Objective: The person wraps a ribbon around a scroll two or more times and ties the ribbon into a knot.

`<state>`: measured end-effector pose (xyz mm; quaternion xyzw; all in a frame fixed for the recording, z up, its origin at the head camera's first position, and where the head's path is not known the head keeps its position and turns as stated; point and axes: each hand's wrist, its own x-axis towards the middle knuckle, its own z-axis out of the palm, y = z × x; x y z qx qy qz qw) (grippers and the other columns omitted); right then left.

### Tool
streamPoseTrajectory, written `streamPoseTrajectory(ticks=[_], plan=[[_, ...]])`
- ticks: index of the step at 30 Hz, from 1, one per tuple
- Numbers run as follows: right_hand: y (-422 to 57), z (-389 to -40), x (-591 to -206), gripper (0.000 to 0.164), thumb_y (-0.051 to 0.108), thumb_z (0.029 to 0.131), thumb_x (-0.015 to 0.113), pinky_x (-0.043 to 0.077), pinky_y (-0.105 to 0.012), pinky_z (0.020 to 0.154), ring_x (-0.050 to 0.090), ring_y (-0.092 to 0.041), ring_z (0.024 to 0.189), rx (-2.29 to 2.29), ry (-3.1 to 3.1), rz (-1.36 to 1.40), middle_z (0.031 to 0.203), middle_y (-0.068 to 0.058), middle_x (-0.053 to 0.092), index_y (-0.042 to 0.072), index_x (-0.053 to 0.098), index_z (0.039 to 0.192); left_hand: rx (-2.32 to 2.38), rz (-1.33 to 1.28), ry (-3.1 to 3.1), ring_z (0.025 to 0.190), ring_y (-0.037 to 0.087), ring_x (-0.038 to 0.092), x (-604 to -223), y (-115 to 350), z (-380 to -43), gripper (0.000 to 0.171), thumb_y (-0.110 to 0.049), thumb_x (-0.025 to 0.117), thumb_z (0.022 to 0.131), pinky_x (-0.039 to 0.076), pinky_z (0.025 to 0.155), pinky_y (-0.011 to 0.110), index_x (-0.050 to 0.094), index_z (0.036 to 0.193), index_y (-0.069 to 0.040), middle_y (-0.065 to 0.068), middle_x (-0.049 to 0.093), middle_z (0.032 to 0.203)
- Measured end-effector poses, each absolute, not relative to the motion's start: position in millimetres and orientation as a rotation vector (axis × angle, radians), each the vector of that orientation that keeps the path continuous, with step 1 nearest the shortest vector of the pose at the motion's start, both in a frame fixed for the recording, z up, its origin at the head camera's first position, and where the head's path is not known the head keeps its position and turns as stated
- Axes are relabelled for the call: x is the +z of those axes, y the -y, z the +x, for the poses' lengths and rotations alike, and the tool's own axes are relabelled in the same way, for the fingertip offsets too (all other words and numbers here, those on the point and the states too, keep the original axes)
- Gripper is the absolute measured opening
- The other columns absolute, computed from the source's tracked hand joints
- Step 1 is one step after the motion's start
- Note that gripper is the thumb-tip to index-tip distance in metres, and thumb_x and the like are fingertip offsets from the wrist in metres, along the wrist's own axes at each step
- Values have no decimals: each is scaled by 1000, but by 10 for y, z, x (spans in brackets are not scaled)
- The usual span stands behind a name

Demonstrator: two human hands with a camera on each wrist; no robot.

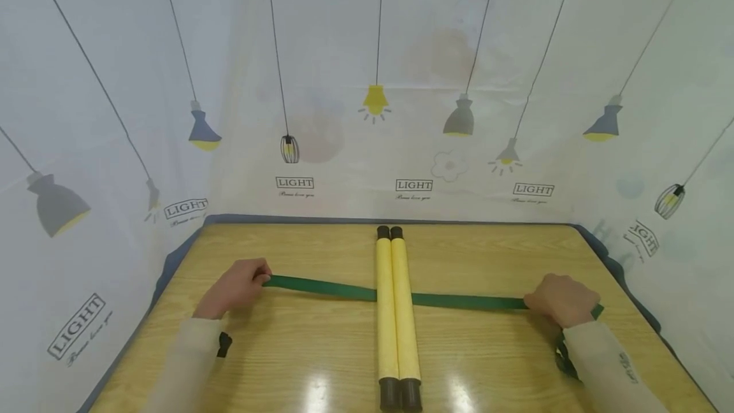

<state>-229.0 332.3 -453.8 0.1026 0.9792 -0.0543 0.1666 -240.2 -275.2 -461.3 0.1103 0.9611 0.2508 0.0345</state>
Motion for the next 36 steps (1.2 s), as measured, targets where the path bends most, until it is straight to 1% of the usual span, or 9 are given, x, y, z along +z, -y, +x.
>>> streamPoseTrajectory(ticks=[3,9,14,17,21,27,30,33,36], plan=[[-3352,-2281,-4559,41,42,87,57,38,-72,81,55,-33,71,-138,-2802,311,69,-13,59,2,64,81,742,314,-2974,69,17,51,-4611,2877,-2382,12,-4,53,100,44,64,33,63,96,-7,5,62,88],[-3474,-2227,-4594,40,43,85,61,36,-68,75,54,-31,70,-158,-2823,257,73,-13,59,3,64,81,709,301,-3014,69,17,51,-4606,3110,-2339,12,-4,52,99,44,65,34,64,96,-6,5,63,88],[-3582,-2256,-4637,45,40,81,65,33,-75,78,57,-46,79,-111,-2854,258,82,-24,62,-4,66,89,700,316,-3049,69,17,50,-4573,3298,-2265,12,-2,52,97,44,64,35,64,95,-5,5,63,87],[-3667,-2266,-4671,49,39,78,67,32,-77,79,53,-56,86,-88,-2872,282,89,-34,60,-7,66,93,708,310,-3065,68,17,51,-4534,3411,-2215,12,-1,53,97,45,63,35,64,94,-3,6,64,87],[-3805,-2257,-4718,54,39,76,70,31,-78,79,48,-62,93,-69,-2895,281,96,-41,57,-10,66,98,706,265,-3081,70,17,53,-4482,3553,-2164,10,-1,53,97,46,62,36,63,97,-1,8,65,88],[-3962,-2237,-4731,47,38,76,70,29,-80,79,46,-63,94,-63,-2907,236,94,-39,59,-7,68,92,682,195,-3098,67,17,51,-4447,3742,-2115,10,-2,53,97,44,58,34,62,100,1,10,64,88],[-3999,-2231,-4719,52,40,76,71,30,-79,79,47,-63,94,-54,-2928,228,92,-38,59,-8,67,94,657,172,-3121,65,17,50,-4431,3822,-2080,11,-3,52,98,42,55,33,61,101,2,10,62,86],[-4048,-2218,-4713,49,40,77,71,28,-79,80,47,-63,91,-60,-2941,226,86,-36,58,-8,67,89,642,140,-3152,65,17,50,-4408,3896,-2034,12,-3,52,97,42,54,32,62,101,4,11,62,86],[-4120,-2204,-4709,40,37,78,70,25,-79,78,46,-60,88,-88,-2938,221,81,-31,57,-3,66,82,634,115,-3154,64,17,50,-4395,3962,-1996,13,-3,52,97,42,54,32,61,101,4,11,62,85]])
